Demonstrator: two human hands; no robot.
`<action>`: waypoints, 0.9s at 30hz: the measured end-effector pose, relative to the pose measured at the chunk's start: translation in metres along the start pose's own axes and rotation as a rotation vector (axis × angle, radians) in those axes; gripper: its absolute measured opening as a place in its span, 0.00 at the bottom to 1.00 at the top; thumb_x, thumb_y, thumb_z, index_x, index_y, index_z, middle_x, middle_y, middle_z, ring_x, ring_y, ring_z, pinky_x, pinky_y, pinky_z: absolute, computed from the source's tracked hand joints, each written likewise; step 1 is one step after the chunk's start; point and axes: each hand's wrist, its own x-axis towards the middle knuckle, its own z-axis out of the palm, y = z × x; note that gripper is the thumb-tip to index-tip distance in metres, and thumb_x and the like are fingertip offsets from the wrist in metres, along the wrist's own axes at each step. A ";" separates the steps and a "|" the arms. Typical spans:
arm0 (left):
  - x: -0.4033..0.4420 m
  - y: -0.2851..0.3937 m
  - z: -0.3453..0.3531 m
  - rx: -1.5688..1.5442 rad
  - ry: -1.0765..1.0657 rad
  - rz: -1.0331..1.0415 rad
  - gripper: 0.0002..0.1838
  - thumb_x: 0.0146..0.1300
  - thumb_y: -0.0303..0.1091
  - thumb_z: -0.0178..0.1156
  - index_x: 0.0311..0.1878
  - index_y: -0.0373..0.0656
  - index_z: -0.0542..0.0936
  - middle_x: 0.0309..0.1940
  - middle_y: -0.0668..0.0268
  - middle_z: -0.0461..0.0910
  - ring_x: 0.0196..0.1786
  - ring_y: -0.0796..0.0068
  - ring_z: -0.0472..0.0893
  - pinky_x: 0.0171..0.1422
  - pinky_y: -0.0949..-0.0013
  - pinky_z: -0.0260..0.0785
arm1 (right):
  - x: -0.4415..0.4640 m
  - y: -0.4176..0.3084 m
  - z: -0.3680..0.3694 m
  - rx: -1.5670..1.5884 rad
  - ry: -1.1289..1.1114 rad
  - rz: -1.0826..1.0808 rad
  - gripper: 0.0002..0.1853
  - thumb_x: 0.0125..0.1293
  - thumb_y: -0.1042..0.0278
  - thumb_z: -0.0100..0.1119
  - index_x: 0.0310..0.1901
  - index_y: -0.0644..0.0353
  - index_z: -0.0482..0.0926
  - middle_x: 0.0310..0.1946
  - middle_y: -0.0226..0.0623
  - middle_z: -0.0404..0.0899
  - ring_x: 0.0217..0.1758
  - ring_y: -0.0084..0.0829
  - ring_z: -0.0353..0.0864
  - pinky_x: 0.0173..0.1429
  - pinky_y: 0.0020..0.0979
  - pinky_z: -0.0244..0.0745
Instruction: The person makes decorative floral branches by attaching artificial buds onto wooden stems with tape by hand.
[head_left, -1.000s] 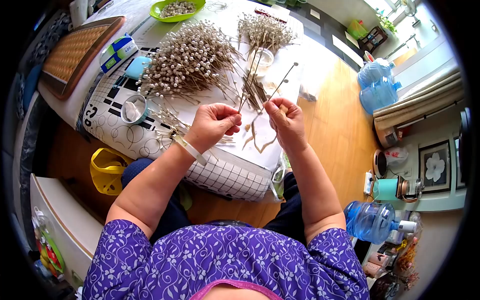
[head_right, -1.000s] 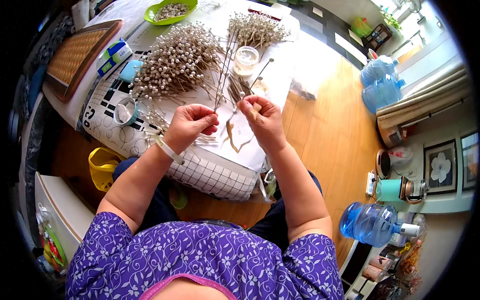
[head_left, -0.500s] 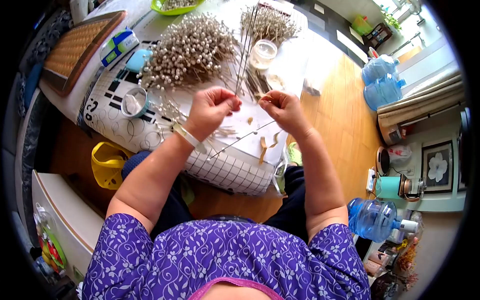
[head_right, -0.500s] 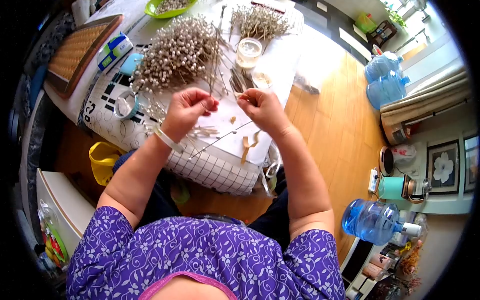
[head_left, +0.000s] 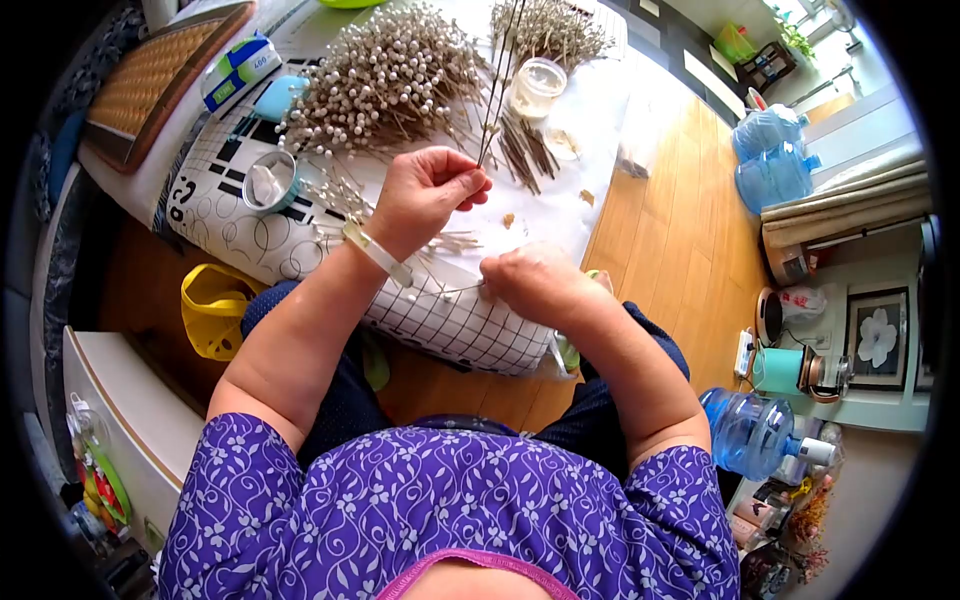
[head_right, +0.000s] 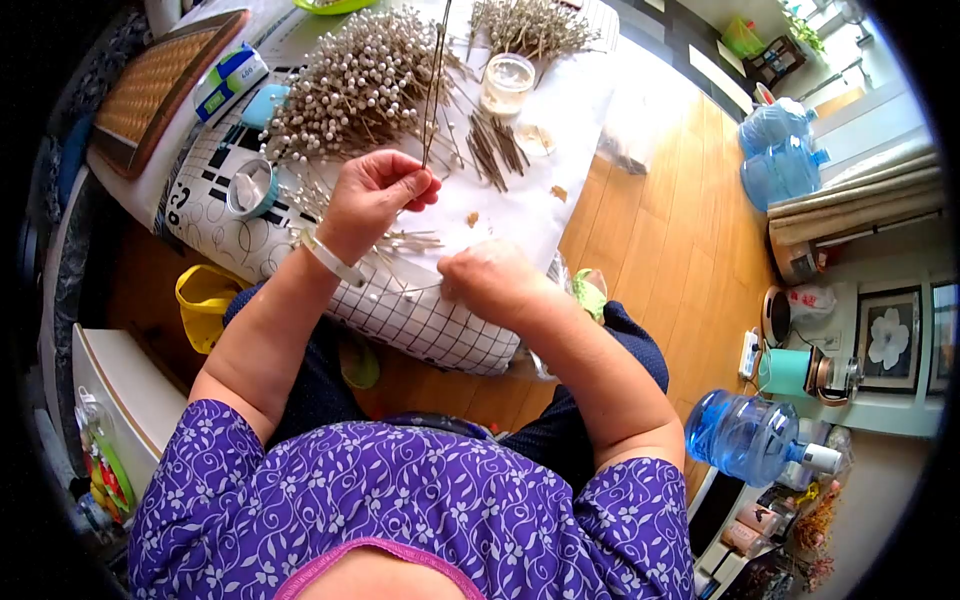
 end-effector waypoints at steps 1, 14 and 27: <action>0.000 0.002 0.000 -0.019 0.002 -0.007 0.04 0.57 0.28 0.59 0.32 0.37 0.77 0.27 0.64 0.80 0.30 0.79 0.79 0.32 0.79 0.71 | -0.002 0.002 -0.004 -0.011 0.015 0.001 0.08 0.47 0.72 0.59 0.32 0.57 0.76 0.23 0.40 0.77 0.29 0.40 0.77 0.35 0.35 0.72; -0.010 0.005 0.014 -0.110 -0.132 -0.215 0.06 0.59 0.29 0.57 0.36 0.36 0.76 0.29 0.60 0.80 0.30 0.74 0.81 0.32 0.75 0.75 | 0.015 0.041 -0.032 1.629 0.719 0.023 0.03 0.61 0.71 0.54 0.32 0.59 0.73 0.24 0.31 0.76 0.19 0.13 0.66 0.19 0.13 0.54; -0.012 0.002 0.014 -0.066 -0.147 -0.190 0.06 0.58 0.27 0.57 0.35 0.34 0.76 0.27 0.60 0.80 0.29 0.74 0.81 0.33 0.75 0.75 | 0.024 0.043 -0.040 1.630 0.759 -0.042 0.02 0.61 0.74 0.53 0.34 0.62 0.73 0.28 0.31 0.77 0.27 0.17 0.75 0.24 0.15 0.62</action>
